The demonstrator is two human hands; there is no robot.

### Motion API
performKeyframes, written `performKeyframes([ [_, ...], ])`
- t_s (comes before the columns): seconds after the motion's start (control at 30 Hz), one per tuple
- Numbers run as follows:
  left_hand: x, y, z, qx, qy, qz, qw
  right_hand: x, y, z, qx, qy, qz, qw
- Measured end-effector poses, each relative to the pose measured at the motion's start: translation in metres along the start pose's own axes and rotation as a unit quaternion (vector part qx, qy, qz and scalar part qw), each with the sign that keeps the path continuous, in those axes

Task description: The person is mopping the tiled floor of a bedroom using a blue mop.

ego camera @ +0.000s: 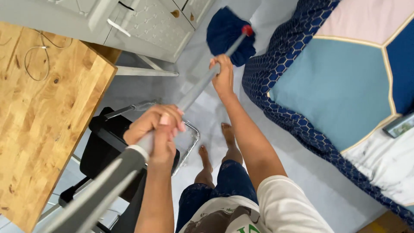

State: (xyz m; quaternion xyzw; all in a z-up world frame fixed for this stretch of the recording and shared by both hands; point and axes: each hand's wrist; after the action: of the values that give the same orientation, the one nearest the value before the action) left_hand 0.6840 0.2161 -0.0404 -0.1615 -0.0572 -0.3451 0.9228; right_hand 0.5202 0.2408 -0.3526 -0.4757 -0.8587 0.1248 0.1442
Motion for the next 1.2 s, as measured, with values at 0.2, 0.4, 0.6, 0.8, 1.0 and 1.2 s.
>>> performKeyframes([
  [0.2,0.04,0.01,0.062,0.126,-0.004,0.007,0.992,-0.026,0.075,-0.048,-0.03,-0.017,0.078,0.996],
  [0.4,0.081,0.037,0.116,0.14,-0.144,0.013,0.98,-0.089,0.155,-0.092,-0.091,-0.128,0.008,0.988],
  [0.6,0.128,0.08,0.097,0.085,-0.108,-0.03,0.99,-0.113,0.196,-0.117,-0.169,-0.136,-0.103,0.971],
  [0.8,0.121,0.116,0.092,0.03,-0.031,-0.177,0.983,-0.035,0.229,-0.131,-0.122,0.015,0.021,0.992],
  [1.0,0.087,0.133,0.095,0.001,-0.004,-0.315,0.949,0.025,0.305,-0.094,-0.113,0.151,0.17,0.967],
  [1.2,0.11,0.125,0.109,0.001,0.002,-0.285,0.959,-0.014,0.288,-0.116,-0.035,0.032,0.197,0.979],
])
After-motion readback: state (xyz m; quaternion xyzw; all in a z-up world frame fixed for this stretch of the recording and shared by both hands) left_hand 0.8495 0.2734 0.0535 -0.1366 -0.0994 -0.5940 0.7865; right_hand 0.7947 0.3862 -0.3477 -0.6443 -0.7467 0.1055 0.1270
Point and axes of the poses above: each hand's wrist, its own y-axis away from the middle knuckle, its own x-axis out of the back of the hand, z = x × y, and after that the axes turned 12 degrees about -y, right-handed
